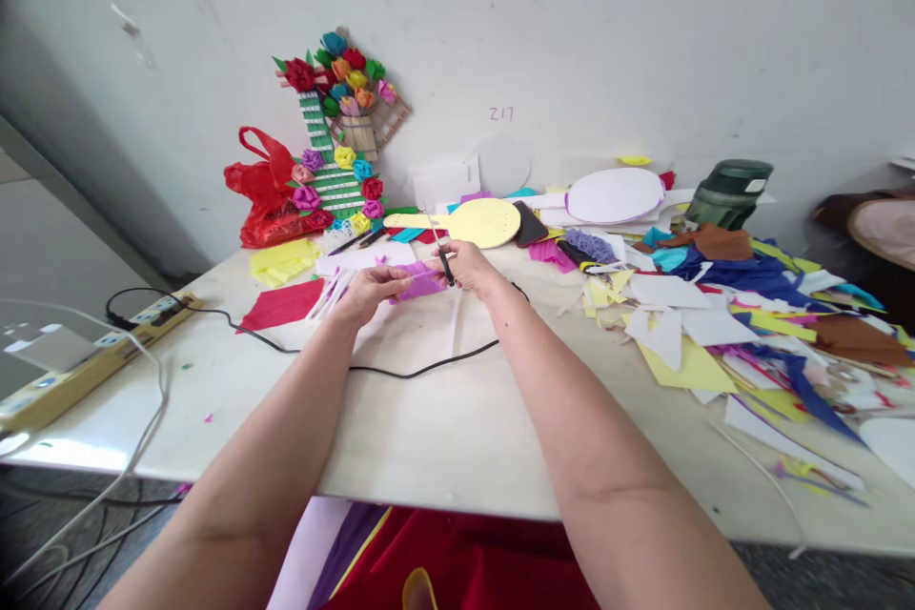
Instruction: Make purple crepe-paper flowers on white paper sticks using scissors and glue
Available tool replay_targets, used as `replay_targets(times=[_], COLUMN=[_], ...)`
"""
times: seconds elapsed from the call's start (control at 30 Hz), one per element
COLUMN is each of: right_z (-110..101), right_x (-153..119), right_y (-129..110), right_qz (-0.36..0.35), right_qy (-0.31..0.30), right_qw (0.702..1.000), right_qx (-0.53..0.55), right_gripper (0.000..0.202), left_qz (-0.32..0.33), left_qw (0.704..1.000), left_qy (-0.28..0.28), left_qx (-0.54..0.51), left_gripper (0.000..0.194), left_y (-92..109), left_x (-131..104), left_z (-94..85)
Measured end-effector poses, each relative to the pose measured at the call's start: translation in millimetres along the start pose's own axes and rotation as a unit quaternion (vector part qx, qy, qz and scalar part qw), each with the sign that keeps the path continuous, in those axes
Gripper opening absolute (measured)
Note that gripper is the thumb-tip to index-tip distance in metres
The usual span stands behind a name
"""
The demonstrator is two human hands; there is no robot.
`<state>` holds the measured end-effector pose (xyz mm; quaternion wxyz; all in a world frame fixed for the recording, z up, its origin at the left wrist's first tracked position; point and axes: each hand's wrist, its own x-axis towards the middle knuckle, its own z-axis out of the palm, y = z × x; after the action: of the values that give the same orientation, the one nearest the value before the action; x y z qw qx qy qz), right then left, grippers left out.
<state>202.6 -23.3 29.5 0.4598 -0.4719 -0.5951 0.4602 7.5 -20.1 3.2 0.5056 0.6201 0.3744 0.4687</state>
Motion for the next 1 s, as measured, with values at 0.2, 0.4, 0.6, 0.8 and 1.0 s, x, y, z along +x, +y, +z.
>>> replay_targets(times=[0.2,0.4,0.6,0.8,1.0], right_z=[0.9,2.5,8.1,20.3,34.0], right_x=[-4.2,-4.6,1.3,-0.2,-7.0], right_y=[-6.2,-5.8,-2.0,-1.3,-5.1], right_qz=[0.010,0.004,-0.046,-0.070,-0.038], right_qy=[-0.016,-0.024,0.037,0.050,0.011], right_qw=[0.999,0.999,0.993,0.992,0.997], right_qx=[0.026,0.040,0.104,0.089,0.059], right_gripper=[0.020,0.022,0.036,0.042,0.037], left_qz=[0.017,0.015,0.027,0.000,-0.014], left_qw=[1.000,0.997,0.964,0.950,0.942], left_qy=[0.004,0.028,0.066,0.094,0.143], left_qx=[0.015,-0.069,-0.255,-0.298,-0.304], left_gripper=[0.027,0.040,0.040,0.016,0.011], left_y=[-1.5,3.3,1.5,-4.3,-2.4], left_x=[1.0,-0.6,2.5,5.9,6.6], left_z=[0.2,2.2,1.1,9.5,10.8])
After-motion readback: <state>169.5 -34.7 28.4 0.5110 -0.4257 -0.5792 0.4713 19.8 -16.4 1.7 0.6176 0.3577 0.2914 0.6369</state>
